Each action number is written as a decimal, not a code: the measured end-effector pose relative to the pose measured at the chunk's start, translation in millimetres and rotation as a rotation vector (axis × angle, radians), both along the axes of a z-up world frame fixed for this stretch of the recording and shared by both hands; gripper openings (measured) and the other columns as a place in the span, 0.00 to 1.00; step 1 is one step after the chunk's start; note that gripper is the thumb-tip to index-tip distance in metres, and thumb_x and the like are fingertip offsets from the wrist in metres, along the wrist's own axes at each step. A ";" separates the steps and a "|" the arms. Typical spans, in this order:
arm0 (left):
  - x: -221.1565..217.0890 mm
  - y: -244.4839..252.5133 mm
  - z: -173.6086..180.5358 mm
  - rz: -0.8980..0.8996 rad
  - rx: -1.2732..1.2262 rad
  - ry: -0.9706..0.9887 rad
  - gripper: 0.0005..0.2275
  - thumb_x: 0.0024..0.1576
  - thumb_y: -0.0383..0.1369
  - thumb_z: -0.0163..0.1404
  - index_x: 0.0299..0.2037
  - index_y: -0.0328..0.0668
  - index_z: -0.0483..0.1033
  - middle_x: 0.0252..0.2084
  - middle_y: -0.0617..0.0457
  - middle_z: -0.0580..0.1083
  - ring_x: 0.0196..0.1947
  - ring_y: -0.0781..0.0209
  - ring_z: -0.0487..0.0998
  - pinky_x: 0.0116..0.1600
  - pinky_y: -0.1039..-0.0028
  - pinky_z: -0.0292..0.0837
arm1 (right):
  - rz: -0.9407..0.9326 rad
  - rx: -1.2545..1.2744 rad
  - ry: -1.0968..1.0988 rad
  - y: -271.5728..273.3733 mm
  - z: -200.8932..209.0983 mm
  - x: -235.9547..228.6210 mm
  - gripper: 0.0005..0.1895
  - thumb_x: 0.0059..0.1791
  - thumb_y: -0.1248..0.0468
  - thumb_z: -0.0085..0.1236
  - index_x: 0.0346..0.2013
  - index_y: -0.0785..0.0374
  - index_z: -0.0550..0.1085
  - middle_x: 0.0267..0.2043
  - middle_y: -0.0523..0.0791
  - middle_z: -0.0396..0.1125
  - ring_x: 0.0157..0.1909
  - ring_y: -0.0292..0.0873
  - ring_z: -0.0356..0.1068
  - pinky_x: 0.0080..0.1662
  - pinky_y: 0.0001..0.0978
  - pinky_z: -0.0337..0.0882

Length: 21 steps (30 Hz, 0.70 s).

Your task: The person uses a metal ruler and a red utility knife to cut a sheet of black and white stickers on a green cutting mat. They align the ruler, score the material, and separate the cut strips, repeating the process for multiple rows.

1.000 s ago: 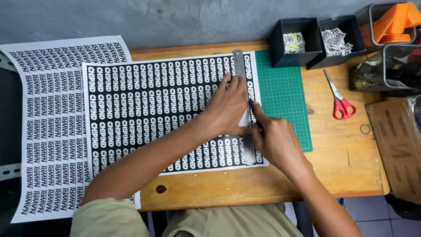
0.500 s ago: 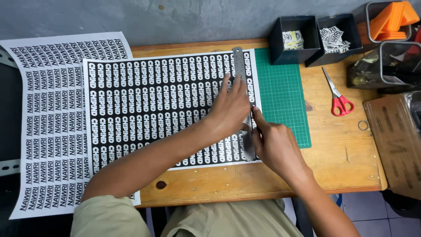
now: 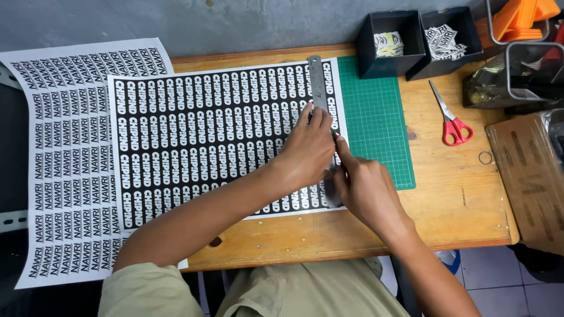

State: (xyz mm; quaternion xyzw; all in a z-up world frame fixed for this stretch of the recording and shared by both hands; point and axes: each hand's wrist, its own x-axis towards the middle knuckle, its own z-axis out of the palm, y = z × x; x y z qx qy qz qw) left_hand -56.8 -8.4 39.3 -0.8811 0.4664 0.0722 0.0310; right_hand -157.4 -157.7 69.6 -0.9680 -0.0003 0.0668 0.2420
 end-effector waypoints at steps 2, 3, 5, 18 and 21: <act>-0.1 -1.5 0.7 0.000 0.019 -0.002 0.33 0.52 0.55 0.70 0.49 0.23 0.86 0.68 0.23 0.72 0.76 0.25 0.68 0.84 0.32 0.45 | -0.002 -0.011 0.019 2.8 6.9 -10.5 0.34 0.53 0.65 0.55 0.77 0.63 0.73 0.29 0.59 0.79 0.36 0.71 0.81 0.36 0.67 0.77; 0.2 -1.7 1.6 0.003 0.038 -0.007 0.32 0.52 0.53 0.71 0.49 0.24 0.86 0.69 0.23 0.71 0.77 0.25 0.68 0.84 0.32 0.45 | -0.001 -0.022 0.036 4.6 10.8 -15.3 0.34 0.53 0.64 0.55 0.76 0.63 0.73 0.29 0.58 0.79 0.36 0.71 0.82 0.36 0.67 0.77; 1.4 -3.1 -2.9 0.003 0.040 -0.003 0.32 0.52 0.54 0.70 0.49 0.24 0.86 0.69 0.23 0.71 0.77 0.25 0.67 0.84 0.31 0.44 | -0.003 -0.016 0.027 2.3 6.9 -15.1 0.33 0.54 0.64 0.55 0.76 0.63 0.74 0.29 0.58 0.79 0.35 0.69 0.82 0.35 0.65 0.77; -1.5 -10.1 -16.0 0.045 0.066 0.031 0.34 0.52 0.57 0.68 0.51 0.25 0.86 0.71 0.22 0.68 0.78 0.23 0.65 0.83 0.26 0.41 | 0.015 -0.029 0.012 1.9 1.9 -41.5 0.32 0.54 0.64 0.55 0.75 0.63 0.74 0.28 0.60 0.79 0.34 0.70 0.82 0.34 0.66 0.76; -4.8 -10.4 -18.9 0.067 0.079 -0.012 0.36 0.52 0.59 0.70 0.53 0.25 0.86 0.71 0.22 0.70 0.77 0.25 0.67 0.83 0.24 0.38 | 0.020 -0.031 0.003 0.6 1.2 -40.5 0.31 0.54 0.65 0.55 0.74 0.63 0.76 0.27 0.58 0.79 0.32 0.67 0.82 0.33 0.62 0.77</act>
